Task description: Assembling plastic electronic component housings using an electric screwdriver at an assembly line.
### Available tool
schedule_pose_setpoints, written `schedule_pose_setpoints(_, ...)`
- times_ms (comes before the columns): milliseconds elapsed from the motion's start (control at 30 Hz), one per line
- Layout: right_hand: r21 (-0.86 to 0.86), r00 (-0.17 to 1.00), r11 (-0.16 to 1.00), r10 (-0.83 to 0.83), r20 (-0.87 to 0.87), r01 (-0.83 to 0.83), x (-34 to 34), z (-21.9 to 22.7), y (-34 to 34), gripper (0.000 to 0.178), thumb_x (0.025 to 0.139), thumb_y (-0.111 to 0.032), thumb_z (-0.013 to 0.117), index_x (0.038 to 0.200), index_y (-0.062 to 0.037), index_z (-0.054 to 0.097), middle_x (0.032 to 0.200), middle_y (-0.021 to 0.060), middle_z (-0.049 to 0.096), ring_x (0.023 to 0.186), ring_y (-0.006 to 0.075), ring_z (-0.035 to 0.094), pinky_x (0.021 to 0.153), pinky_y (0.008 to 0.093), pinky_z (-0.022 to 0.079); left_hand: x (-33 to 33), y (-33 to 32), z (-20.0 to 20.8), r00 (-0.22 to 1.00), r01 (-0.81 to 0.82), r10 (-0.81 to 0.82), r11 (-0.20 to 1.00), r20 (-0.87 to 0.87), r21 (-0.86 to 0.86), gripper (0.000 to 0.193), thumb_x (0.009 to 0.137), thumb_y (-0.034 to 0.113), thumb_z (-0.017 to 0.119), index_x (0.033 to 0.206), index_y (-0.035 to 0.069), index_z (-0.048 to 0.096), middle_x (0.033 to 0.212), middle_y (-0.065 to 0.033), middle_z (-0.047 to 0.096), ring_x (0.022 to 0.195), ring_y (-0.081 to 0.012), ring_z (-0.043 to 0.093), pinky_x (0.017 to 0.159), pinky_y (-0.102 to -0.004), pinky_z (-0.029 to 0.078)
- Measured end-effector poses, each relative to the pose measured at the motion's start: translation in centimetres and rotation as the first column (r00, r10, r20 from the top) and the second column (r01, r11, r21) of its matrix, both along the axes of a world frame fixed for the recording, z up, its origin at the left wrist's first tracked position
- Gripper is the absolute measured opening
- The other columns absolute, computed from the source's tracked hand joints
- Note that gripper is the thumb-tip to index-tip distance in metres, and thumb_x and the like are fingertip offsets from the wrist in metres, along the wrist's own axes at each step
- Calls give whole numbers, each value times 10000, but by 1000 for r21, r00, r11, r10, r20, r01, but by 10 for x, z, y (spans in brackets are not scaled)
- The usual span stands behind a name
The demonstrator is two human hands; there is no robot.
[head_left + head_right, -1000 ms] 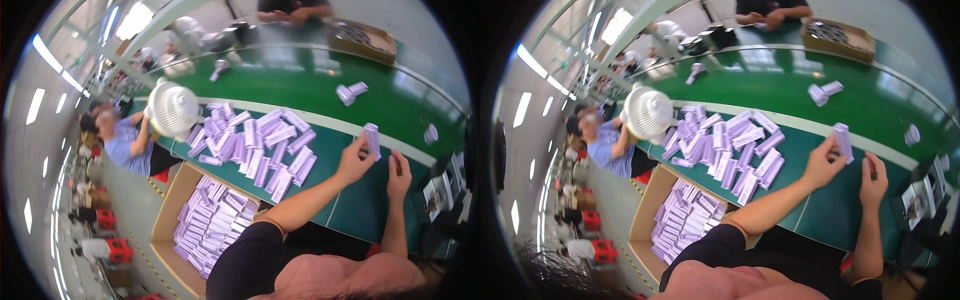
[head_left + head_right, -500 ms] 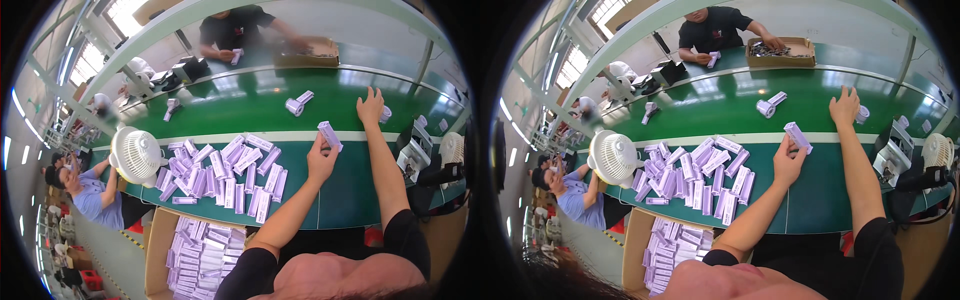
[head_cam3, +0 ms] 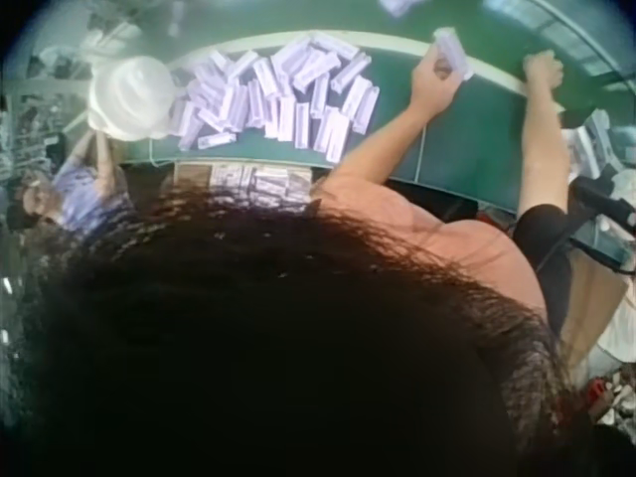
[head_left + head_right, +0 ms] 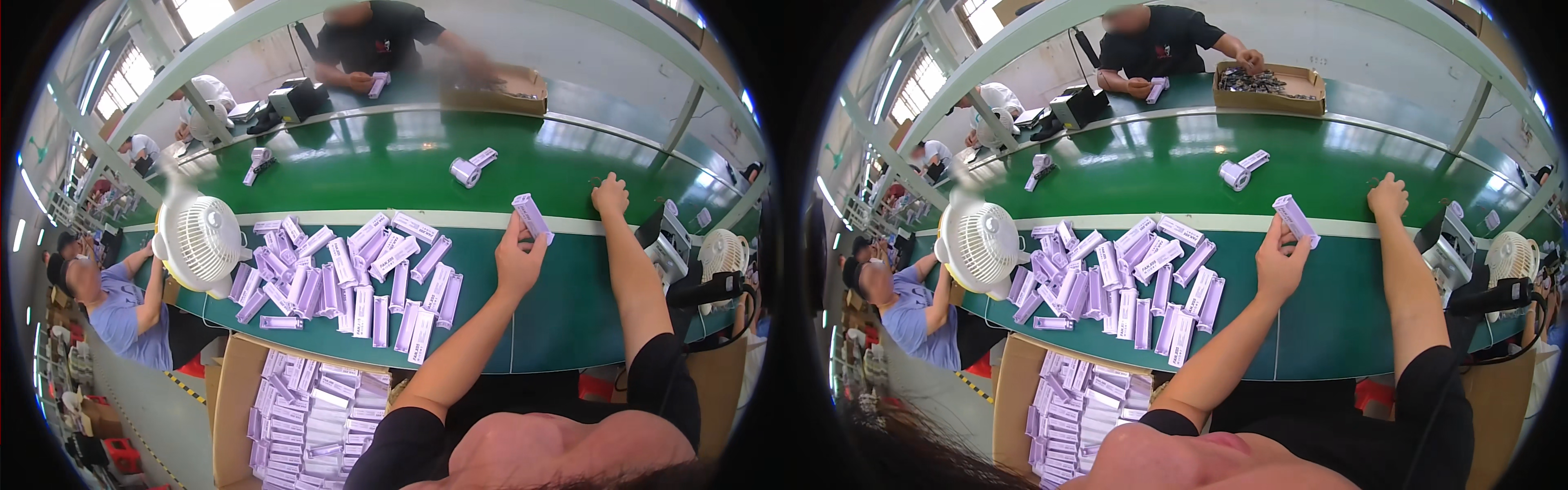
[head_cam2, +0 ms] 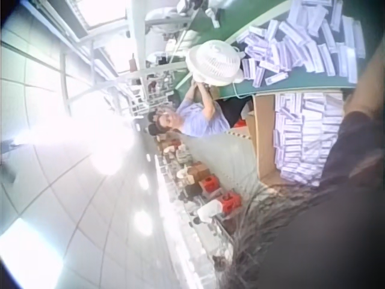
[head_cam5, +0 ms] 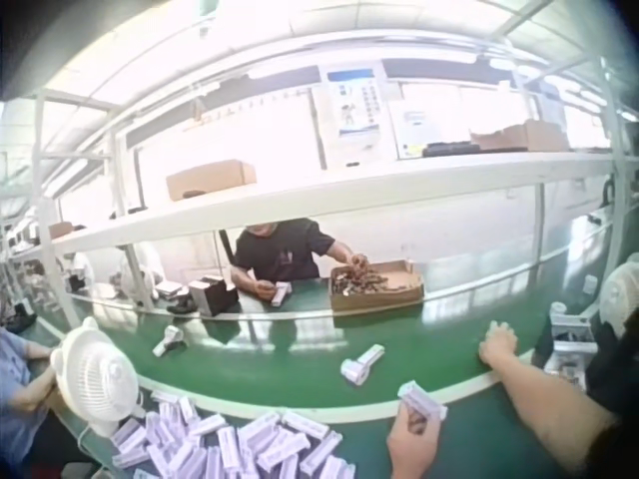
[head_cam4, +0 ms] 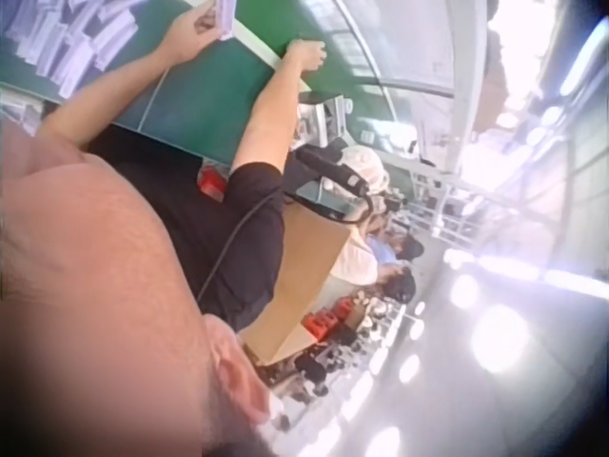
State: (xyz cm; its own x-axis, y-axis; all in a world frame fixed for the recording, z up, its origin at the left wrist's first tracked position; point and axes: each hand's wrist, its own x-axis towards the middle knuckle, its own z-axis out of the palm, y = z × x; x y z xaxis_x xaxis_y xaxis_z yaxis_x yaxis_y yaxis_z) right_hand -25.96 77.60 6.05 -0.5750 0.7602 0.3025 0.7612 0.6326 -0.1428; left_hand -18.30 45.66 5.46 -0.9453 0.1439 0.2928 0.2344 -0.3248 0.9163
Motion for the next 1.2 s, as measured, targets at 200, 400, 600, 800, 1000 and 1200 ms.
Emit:
schedule_pose_setpoints(200,-18,765,836,494,-412,-549,36,8,-70,418,811,-252,784,1116,-57,574,1093,204,620,950,396,656,845,479,539,-15,-8,-5,995,-89,86,992,42,90,874,963,41,696,1653,1,160,1221,-198,691,1054,-222,717,860,-334,592)
schedule_pose_setpoints(400,-338,547,431,619,-563,-836,168,23,-136,411,789,-183,855,1096,-58,612,1027,66,602,976,183,613,864,308,498,-7,-15,23,984,-112,76,968,163,226,942,973,-2,668,1671,71,40,1255,-187,597,997,-168,687,862,-294,566)
schedule_pose_setpoints(600,-288,435,326,677,-594,-901,219,6,-133,458,777,-58,837,1227,-69,750,1198,128,647,1122,276,653,991,365,507,5,-4,4,981,79,-87,995,172,53,929,960,5,683,1670,87,90,1285,-201,602,1001,-177,716,843,-292,573)
schedule_pose_setpoints(800,-254,454,376,738,-499,-891,227,12,-126,318,859,-51,777,1175,-88,783,1274,134,683,1202,303,659,1001,399,534,18,5,-5,965,195,-189,981,180,-17,859,952,16,674,1643,81,168,1305,-228,627,1013,-224,726,850,-338,605)
schedule_pose_setpoints(1000,-148,402,404,666,-628,-903,202,-3,-113,259,848,-71,818,1107,-81,800,1149,112,729,1118,284,687,950,388,563,11,12,-5,875,231,-300,949,381,216,751,997,30,654,1606,85,218,1099,-143,688,989,-250,716,847,-409,624)
schedule_pose_setpoints(1200,-170,279,245,529,-802,-954,209,-16,-98,276,791,-19,862,1057,-44,793,1139,118,764,1095,294,698,942,396,562,14,20,-3,836,282,-336,941,435,186,673,1021,64,623,1581,83,249,1265,-179,635,1079,-310,704,934,-444,596)
